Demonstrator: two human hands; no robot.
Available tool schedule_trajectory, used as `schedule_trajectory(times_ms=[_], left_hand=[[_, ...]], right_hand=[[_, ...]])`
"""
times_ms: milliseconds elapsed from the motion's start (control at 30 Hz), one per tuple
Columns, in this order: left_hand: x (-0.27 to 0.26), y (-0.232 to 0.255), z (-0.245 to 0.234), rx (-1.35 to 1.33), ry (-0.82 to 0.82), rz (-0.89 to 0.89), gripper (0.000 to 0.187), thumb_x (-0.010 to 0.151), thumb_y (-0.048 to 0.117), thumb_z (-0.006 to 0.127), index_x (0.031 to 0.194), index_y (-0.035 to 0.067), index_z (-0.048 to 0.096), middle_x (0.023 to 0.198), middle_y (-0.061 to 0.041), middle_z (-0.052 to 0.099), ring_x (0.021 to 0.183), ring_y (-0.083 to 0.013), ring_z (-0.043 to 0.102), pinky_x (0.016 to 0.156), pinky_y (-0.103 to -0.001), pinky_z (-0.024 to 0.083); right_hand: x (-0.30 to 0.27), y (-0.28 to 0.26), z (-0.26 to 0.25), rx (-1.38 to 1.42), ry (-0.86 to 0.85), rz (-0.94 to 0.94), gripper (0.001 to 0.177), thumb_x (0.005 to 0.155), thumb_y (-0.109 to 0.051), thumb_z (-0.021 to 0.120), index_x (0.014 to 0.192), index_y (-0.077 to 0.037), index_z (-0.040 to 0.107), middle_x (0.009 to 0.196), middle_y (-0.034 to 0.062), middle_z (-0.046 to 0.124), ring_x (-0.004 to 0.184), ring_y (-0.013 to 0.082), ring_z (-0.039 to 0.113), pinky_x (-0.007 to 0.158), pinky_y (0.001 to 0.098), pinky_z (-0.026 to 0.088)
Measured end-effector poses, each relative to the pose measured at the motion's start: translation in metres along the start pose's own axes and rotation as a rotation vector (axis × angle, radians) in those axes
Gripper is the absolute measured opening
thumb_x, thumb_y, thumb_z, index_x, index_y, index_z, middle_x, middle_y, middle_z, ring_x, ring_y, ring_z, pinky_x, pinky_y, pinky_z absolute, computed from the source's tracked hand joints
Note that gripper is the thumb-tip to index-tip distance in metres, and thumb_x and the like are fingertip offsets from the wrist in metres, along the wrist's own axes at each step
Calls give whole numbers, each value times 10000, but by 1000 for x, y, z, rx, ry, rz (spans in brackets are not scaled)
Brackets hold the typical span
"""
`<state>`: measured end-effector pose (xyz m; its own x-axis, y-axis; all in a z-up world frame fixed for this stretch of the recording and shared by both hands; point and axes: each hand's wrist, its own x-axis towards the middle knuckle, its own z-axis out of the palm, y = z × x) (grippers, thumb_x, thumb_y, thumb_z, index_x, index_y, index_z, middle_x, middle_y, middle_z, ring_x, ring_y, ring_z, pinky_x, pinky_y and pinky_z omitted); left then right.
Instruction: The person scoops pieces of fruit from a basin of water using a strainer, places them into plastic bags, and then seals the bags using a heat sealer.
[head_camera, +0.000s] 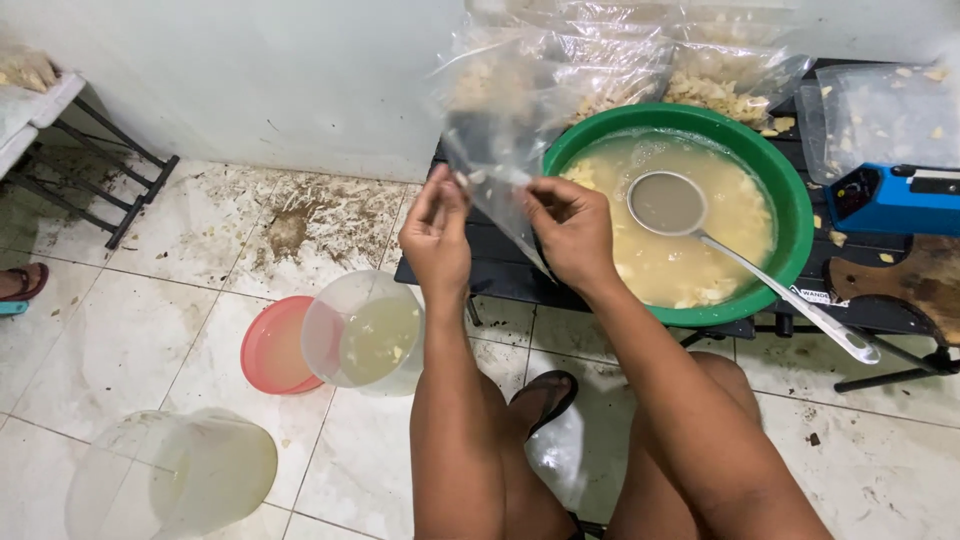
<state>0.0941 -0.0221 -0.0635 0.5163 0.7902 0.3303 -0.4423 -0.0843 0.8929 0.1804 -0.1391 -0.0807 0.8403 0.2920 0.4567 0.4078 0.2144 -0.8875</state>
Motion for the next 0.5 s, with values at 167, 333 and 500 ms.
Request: schedule_trajectory(times_ms=[167,333,500], left_hand=[[-1,-5,-12,105,-244,-93,300,976,221,756,1219,44,753,1099,-220,771,1064,-325,743,911,-408,626],[0,-14,-9,224,-205,-96,251,926,209,820,1150,96,794,998,-162,796,1015,-288,761,807,-369,649],[2,-11,-15,230,-146,-4,144,937,135,802,1074,94,817,892,-124,781,938,-230,750,777,-396,601]], right_hand=[[0,-25,3,101,25,7,66,1003,2,712,1031,-25,766,855,66,752,846,77,617,759,301,578],[-2,31,-5,92,-28,64,99,964,2,761,1022,-73,794,702,-8,595,762,36,560,737,241,551],[0,-30,0,12,-25,30,114,955,37,745,988,-66,782,774,36,723,786,60,618,736,289,579]])
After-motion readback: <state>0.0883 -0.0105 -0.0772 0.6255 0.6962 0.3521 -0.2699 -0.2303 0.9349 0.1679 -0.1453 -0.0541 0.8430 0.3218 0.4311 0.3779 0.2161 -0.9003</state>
